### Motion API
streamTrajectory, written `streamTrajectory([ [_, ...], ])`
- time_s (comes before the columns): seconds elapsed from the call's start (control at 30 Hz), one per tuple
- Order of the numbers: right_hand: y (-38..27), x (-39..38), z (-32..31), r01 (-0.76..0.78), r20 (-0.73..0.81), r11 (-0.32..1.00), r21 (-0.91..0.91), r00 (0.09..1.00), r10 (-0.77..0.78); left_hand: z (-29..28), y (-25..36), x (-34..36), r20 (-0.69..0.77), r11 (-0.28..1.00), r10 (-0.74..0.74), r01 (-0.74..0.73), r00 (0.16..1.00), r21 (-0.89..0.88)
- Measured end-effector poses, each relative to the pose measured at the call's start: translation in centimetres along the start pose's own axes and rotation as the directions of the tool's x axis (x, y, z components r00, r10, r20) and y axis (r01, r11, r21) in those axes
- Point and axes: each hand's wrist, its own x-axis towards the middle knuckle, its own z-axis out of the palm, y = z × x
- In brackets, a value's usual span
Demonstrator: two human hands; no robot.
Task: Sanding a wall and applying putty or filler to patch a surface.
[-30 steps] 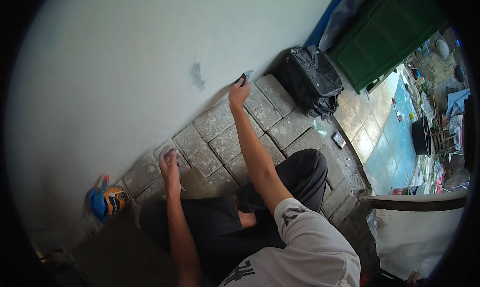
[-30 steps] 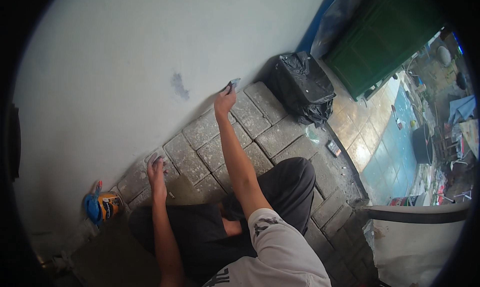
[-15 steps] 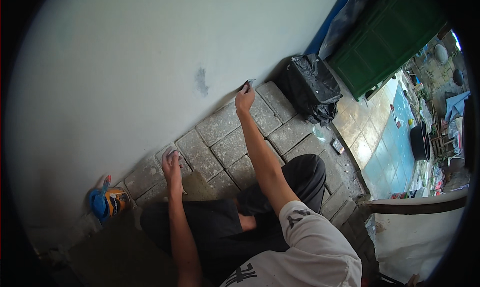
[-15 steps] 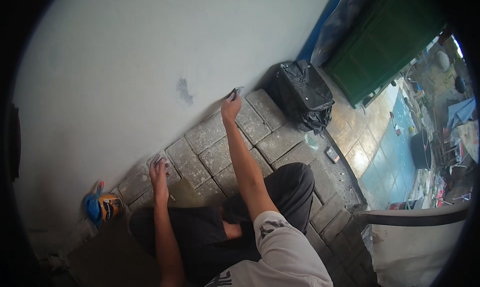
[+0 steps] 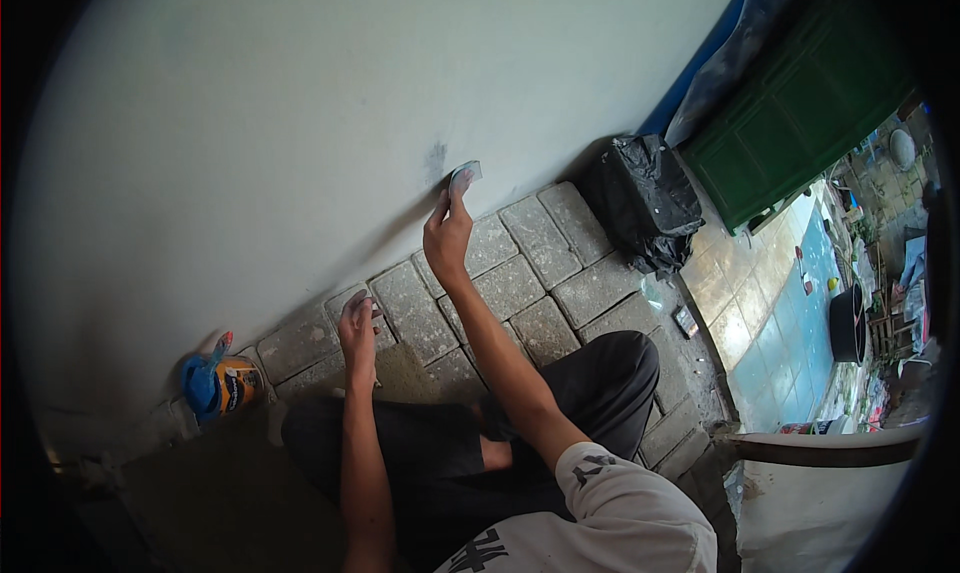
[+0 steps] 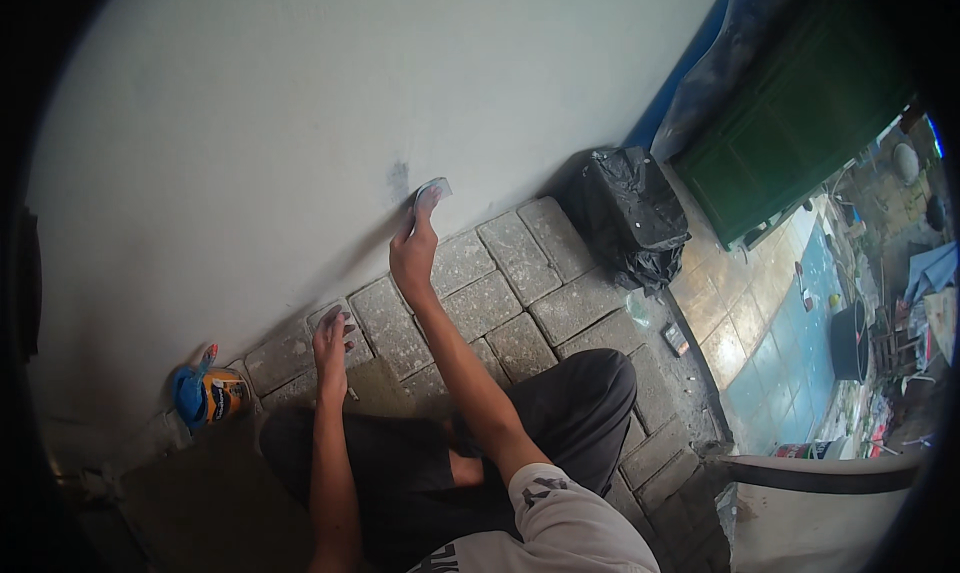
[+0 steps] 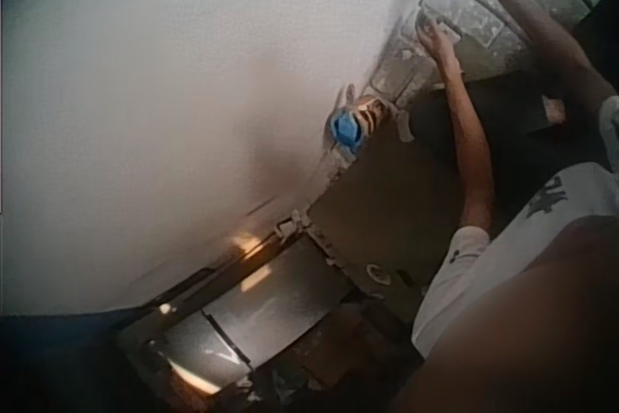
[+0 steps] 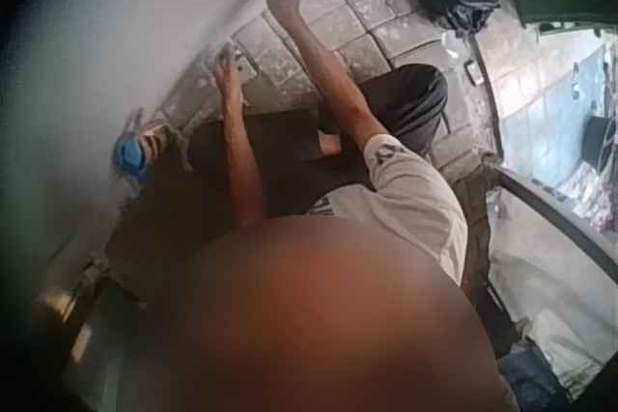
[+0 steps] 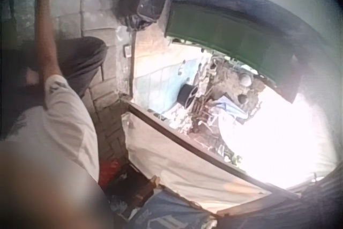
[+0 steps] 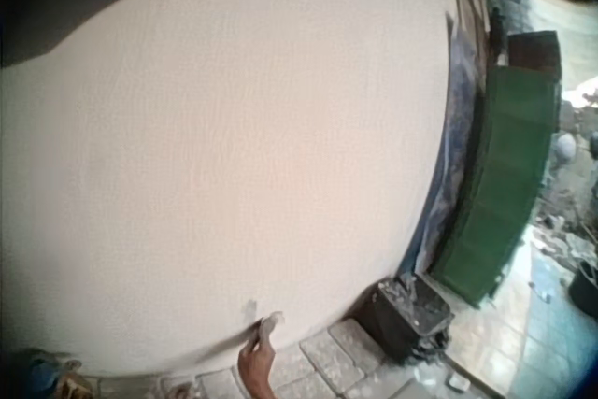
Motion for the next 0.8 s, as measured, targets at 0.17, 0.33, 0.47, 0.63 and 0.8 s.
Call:
streamTrajectory([
  [0.17,-0.1,-0.3,0.2,-0.31,-0.023,0.942,0.132,0.949,0.315,-0.2,-0.6,0.2,0.008,0.999,-0.01,0.01,1.0,0.053],
  [0.33,-4.2,-2.9,2.0,0.101,0.132,0.989,0.111,0.985,-0.115,-0.3,0.8,-0.3,0.008,0.996,-0.017,0.017,1.0,0.089],
  [0.47,-0.8,-1.5,1.4,-0.131,0.073,0.986,0.1,0.99,0.124,0.3,0.9,-0.5,0.015,0.999,0.02,-0.021,1.0,0.04],
  [0.63,-2.7,-2.6,2.5,0.144,0.11,0.989,-0.016,0.984,-0.141,-0.1,0.7,-0.4,0.018,0.996,0.079,-0.08,0.997,0.044],
  [0.8,-2.8,-1.8,1.9,-0.033,0.012,0.999,-0.022,0.999,0.033,0.4,1.2,-0.9,0.038,0.996,0.089,-0.09,0.995,0.02],
])
